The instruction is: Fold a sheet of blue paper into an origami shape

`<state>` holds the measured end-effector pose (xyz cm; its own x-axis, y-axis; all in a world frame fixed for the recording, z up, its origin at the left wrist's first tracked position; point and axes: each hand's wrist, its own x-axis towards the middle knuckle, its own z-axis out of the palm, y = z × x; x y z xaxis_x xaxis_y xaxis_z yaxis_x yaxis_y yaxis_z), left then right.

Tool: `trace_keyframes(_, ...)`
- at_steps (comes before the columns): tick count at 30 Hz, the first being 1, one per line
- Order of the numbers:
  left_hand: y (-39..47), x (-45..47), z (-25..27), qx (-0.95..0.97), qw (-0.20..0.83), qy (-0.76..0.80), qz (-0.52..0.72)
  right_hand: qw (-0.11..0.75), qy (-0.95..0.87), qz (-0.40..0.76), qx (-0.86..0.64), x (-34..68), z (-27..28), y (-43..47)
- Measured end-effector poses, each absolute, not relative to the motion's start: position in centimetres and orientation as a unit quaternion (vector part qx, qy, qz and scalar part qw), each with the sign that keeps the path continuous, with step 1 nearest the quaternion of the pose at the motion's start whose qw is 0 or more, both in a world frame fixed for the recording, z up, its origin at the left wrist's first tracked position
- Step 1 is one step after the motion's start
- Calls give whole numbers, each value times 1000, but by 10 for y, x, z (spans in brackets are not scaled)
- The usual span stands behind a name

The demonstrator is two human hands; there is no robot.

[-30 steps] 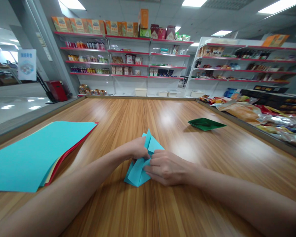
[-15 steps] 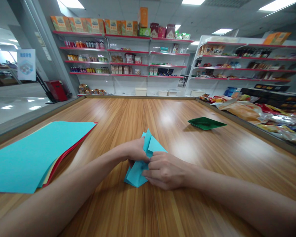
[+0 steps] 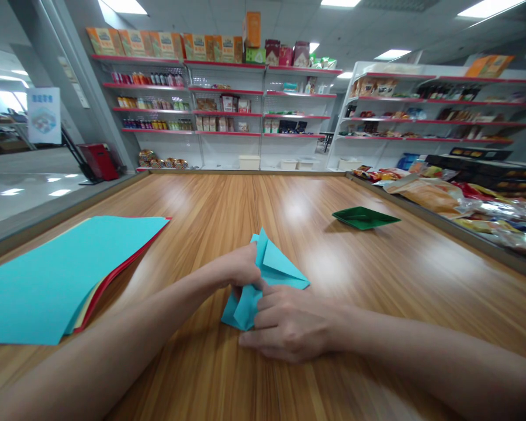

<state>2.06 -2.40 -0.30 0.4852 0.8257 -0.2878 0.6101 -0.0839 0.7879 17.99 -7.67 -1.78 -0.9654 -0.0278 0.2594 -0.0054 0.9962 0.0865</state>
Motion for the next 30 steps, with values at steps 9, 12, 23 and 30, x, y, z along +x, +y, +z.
trace_keyframes(9,-3,-15,7,799,436,413,39,332,-916,-58,-218,201,-24,-38)
trace_keyframes(12,0,-21,8,800,433,414,18,220,-945,-21,-242,201,-27,-32)
trace_keyframes(23,-5,-16,11,808,417,416,-20,120,-961,10,-248,193,-22,-39)
trace_keyframes(30,-7,-9,11,846,373,381,-4,135,-964,-2,-231,197,-25,-37)
